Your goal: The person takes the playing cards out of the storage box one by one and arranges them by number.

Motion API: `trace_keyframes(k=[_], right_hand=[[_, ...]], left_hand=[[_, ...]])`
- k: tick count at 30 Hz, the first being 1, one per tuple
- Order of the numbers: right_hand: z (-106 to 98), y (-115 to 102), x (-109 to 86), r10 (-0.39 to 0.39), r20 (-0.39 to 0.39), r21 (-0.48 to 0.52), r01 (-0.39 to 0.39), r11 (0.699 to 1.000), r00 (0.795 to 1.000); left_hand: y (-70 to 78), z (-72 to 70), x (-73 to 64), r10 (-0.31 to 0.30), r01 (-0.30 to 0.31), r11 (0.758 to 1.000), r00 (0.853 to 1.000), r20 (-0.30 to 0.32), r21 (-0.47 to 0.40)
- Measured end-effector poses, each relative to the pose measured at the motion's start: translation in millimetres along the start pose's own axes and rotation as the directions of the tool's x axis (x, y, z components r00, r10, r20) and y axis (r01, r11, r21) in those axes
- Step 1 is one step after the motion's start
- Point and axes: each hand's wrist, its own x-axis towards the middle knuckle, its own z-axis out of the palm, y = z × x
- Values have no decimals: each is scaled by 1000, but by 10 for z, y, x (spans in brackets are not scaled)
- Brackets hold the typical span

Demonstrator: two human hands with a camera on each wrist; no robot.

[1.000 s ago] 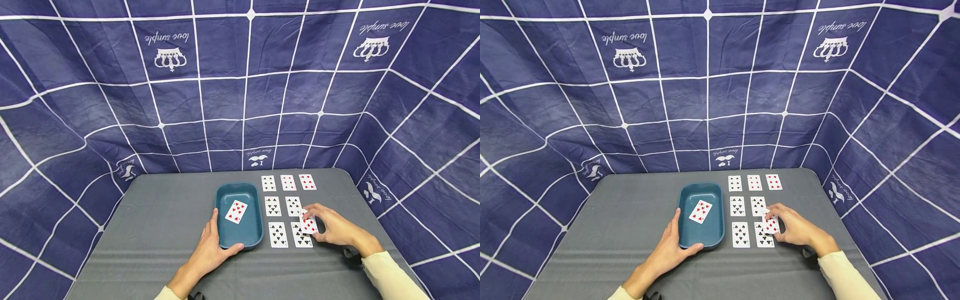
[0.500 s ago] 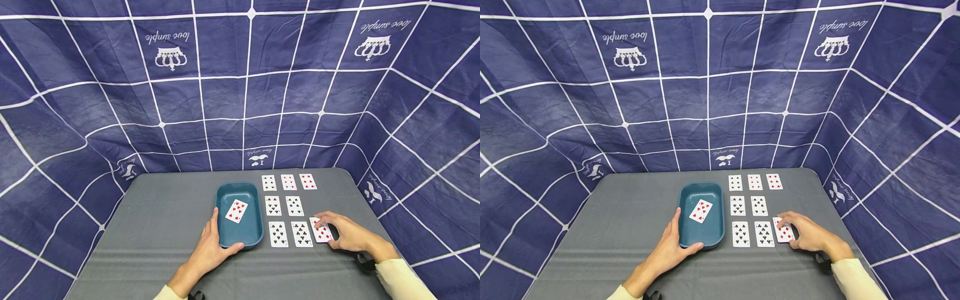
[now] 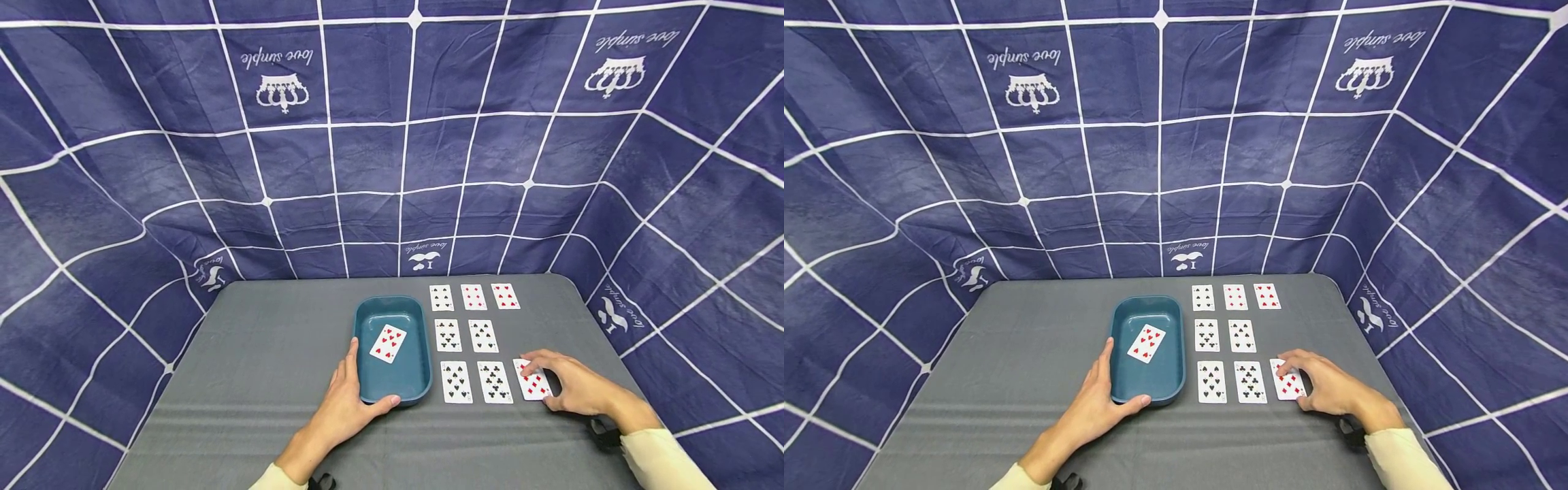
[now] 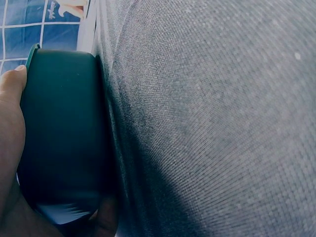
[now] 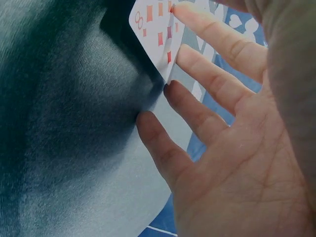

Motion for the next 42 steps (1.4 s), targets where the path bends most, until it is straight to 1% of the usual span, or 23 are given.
trace_keyframes(k=[3, 11, 25, 30, 35, 42], right_hand=[[-6, 17, -21, -9, -11, -2, 9, 1000, 1000], [-5, 32, -39, 2, -4, 1, -2, 1000, 1000], [9, 25, -43, -27, -12, -12, 27, 1000, 1000], [33, 18, -64, -33, -33, -18, 33, 999, 999], [42, -32, -42, 4, -61, -16, -5, 1000, 998], [58, -103, 36, 95, -39, -42, -97, 994, 995]], left_hand=[[6, -3, 5, 3, -3, 1000, 1000, -3, 1], [13, -9, 7, 3, -3, 1000, 1000, 1, 5], [35, -32, -20, 8, -8, 1000, 1000, 0, -1], [33, -23, -36, 11, -11, 1000, 1000, 4, 1], [29, -20, -28, 13, -13, 1000, 1000, 0, -5], [19, -15, -29, 15, -15, 1000, 1000, -3, -5]])
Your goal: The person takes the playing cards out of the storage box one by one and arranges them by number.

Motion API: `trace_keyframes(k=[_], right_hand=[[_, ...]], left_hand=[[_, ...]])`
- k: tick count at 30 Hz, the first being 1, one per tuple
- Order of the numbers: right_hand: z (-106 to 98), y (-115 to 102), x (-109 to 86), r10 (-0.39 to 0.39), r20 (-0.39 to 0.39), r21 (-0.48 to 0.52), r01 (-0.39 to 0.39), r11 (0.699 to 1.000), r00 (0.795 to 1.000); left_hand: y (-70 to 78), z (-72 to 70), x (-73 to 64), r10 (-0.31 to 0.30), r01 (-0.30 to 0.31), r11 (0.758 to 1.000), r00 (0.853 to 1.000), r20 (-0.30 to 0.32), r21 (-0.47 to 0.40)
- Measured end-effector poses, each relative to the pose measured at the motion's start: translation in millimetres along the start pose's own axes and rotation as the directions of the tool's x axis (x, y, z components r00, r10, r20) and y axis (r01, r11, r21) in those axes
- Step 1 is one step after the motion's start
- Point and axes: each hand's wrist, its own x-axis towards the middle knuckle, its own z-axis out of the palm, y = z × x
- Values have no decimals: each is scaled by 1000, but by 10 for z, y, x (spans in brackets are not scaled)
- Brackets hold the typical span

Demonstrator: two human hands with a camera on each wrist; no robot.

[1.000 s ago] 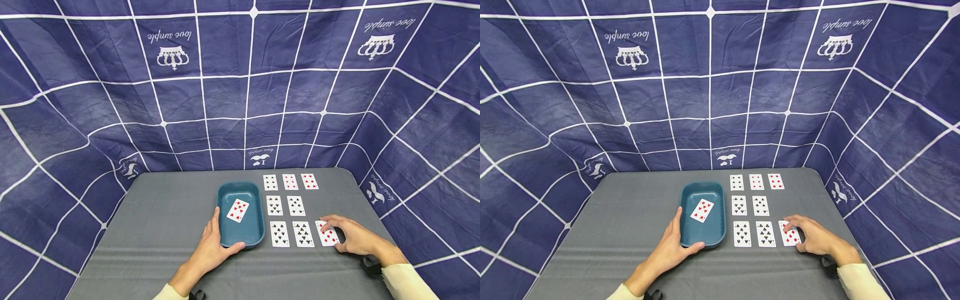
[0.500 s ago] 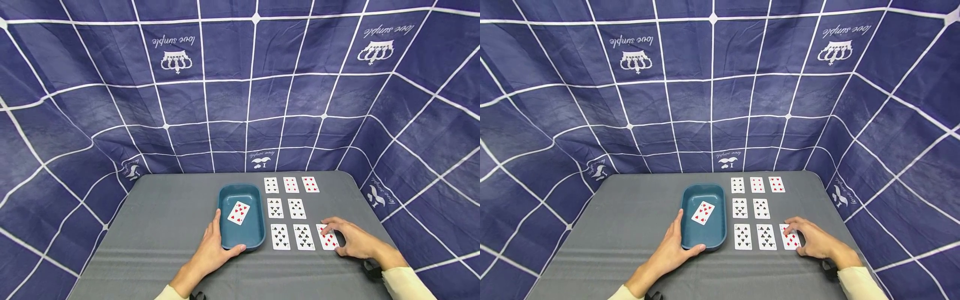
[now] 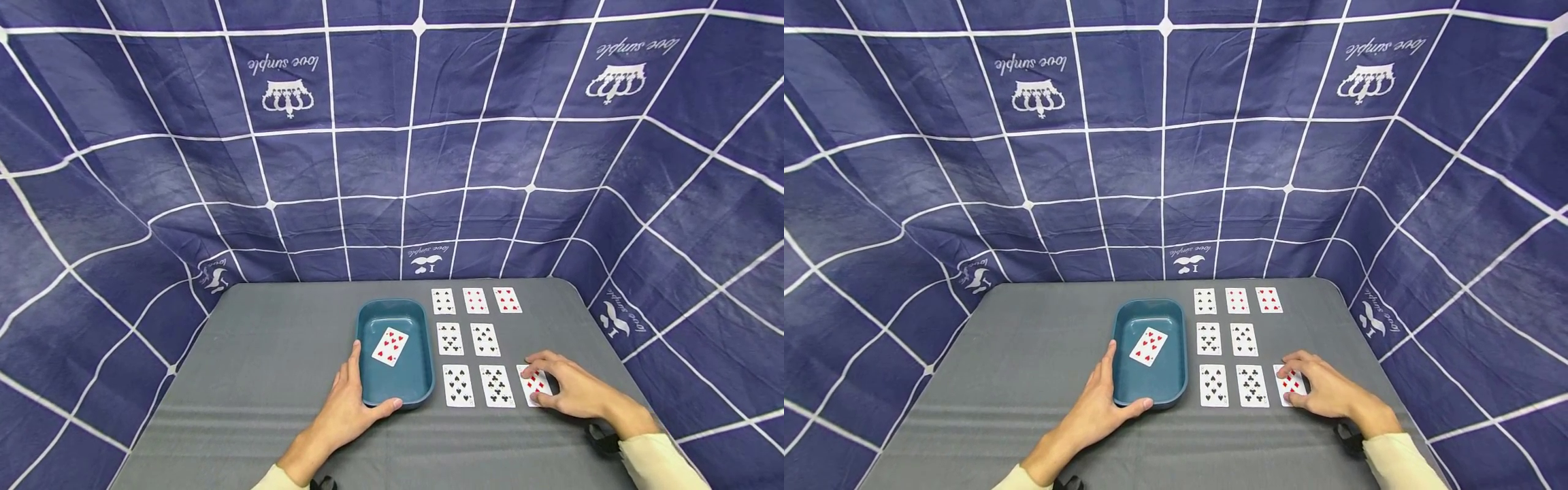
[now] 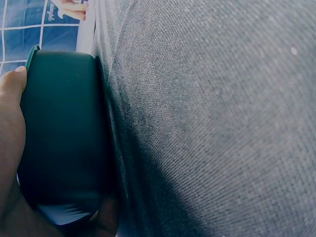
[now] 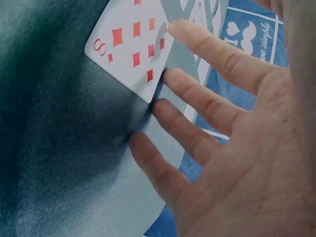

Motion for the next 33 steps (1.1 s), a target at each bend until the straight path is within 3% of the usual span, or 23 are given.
trace_keyframes(k=[9, 16, 23, 33], right_hand=[[-22, -127, 117, 41, 9, -28, -41, 999, 999], [-70, -333, 333, 87, 22, -44, -86, 995, 996], [-70, -552, 591, 22, -42, -92, -26, 995, 999], [44, -966, 1028, -46, -74, -85, 39, 996, 996]], left_hand=[[5, -10, 1, 4, -4, 1000, 1000, -5, 1], [15, -12, -3, 4, -4, 1000, 1000, -6, 1], [13, -2, -7, 5, -5, 1000, 1000, -9, -2], [13, -2, 6, 2, -2, 1000, 1000, -3, 0]])
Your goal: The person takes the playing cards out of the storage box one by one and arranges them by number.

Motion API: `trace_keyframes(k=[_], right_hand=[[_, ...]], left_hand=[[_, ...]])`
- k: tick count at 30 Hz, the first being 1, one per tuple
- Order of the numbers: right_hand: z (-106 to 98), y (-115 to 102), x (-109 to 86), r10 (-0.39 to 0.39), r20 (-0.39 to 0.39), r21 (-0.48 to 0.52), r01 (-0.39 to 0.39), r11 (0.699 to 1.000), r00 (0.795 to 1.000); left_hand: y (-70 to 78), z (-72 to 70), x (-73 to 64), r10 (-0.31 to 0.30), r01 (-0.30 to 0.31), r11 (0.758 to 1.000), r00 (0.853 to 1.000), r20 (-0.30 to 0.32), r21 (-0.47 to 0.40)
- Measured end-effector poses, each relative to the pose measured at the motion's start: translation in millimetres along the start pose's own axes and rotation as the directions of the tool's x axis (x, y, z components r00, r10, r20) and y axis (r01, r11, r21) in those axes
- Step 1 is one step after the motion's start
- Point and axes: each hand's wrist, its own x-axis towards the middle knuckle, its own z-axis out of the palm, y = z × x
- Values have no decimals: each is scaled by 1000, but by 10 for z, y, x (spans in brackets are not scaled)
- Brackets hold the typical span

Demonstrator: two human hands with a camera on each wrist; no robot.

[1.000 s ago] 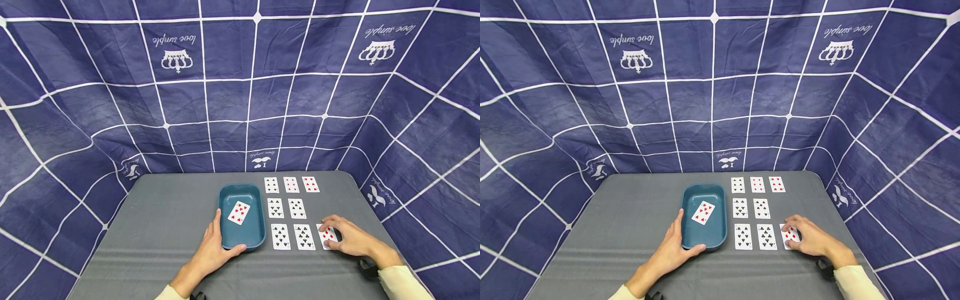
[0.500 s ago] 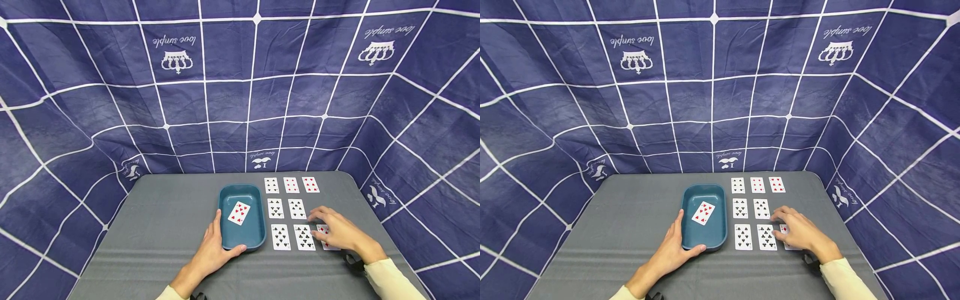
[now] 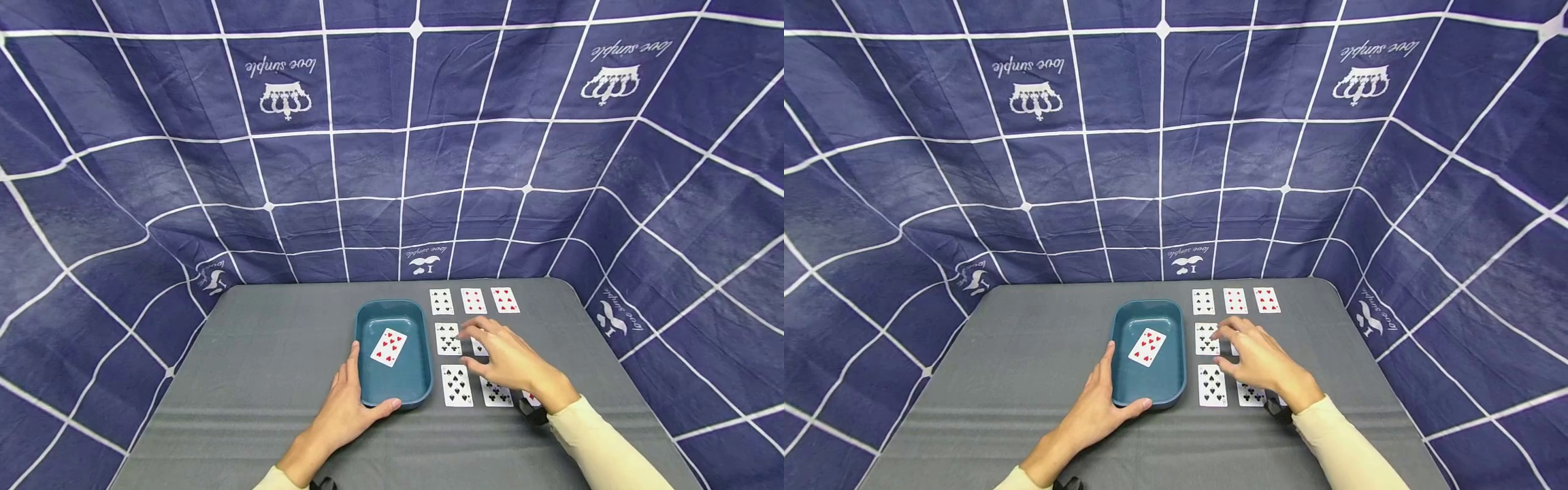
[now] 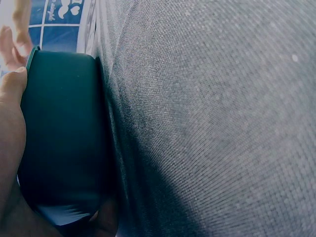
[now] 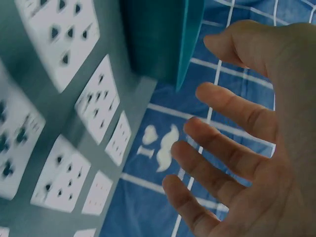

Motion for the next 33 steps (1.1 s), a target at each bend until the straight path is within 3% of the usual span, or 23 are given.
trace_keyframes(k=[7, 15, 25, 33], right_hand=[[67, -259, 291, -69, -15, 4, 69, 998, 998], [142, -542, 616, -105, 47, 55, 102, 993, 993], [308, -759, 938, -40, 167, 103, 23, 994, 985], [465, -809, 1128, -5, 231, 153, -32, 988, 973]], left_hand=[[0, 6, -1, -5, 5, 1000, 1000, 9, -7], [0, 1, -4, -6, 6, 1000, 1000, 19, 5], [1, -18, -4, -5, 5, 1000, 1000, 29, 6], [6, -17, -3, 18, -19, 1000, 1000, 19, 16]])
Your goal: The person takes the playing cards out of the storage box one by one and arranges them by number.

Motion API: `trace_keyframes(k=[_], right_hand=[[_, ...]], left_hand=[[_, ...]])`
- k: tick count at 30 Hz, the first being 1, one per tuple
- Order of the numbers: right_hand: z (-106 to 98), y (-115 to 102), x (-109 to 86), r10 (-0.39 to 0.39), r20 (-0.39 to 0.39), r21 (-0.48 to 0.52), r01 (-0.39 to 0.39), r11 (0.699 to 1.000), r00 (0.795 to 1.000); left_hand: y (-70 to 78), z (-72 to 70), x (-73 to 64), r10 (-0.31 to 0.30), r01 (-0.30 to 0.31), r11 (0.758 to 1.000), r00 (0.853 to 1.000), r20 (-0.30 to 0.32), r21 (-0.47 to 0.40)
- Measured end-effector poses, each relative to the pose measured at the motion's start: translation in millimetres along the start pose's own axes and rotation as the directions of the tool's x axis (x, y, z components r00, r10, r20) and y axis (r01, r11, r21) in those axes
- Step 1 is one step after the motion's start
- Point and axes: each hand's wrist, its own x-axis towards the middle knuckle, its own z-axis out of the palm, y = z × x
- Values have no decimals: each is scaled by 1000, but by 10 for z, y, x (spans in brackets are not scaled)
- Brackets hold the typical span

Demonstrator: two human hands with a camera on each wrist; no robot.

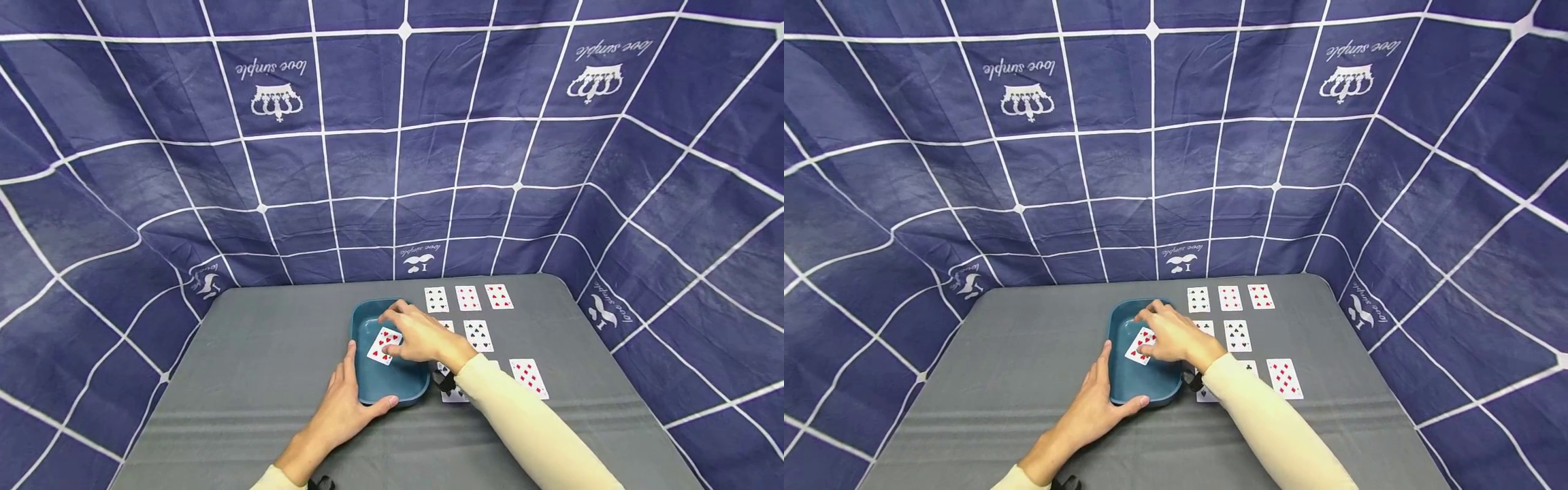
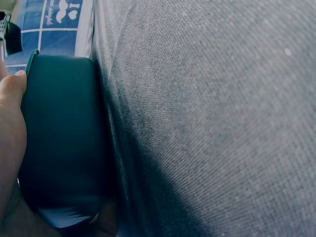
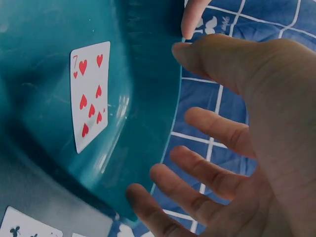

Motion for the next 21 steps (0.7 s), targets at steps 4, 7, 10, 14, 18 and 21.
trace_keyframes(k=[4, 7, 10, 14, 18, 21], right_hand=[[58, -2, 88, 25, 56, 12, -26, 1000, 998], [105, 4, 148, 54, 101, -2, -54, 999, 993], [148, 10, 218, 78, 134, -23, -76, 997, 988], [197, 4, 300, 111, 175, -43, -105, 994, 978], [246, -8, 346, 136, 225, -83, -121, 989, 965], [277, -21, 367, 151, 252, -130, -121, 984, 956]], left_hand=[[7, -3, -2, 1, -1, 1000, 1000, 2, -3], [13, -2, -3, -1, 1, 1000, 1000, 10, -6], [20, -3, 2, -7, 7, 1000, 1000, 19, -7], [23, -6, 8, -12, 12, 1000, 1000, 23, -9], [18, -6, 5, -16, 17, 1000, 999, 30, -19], [10, -4, -3, -19, 20, 1000, 999, 30, -24]])
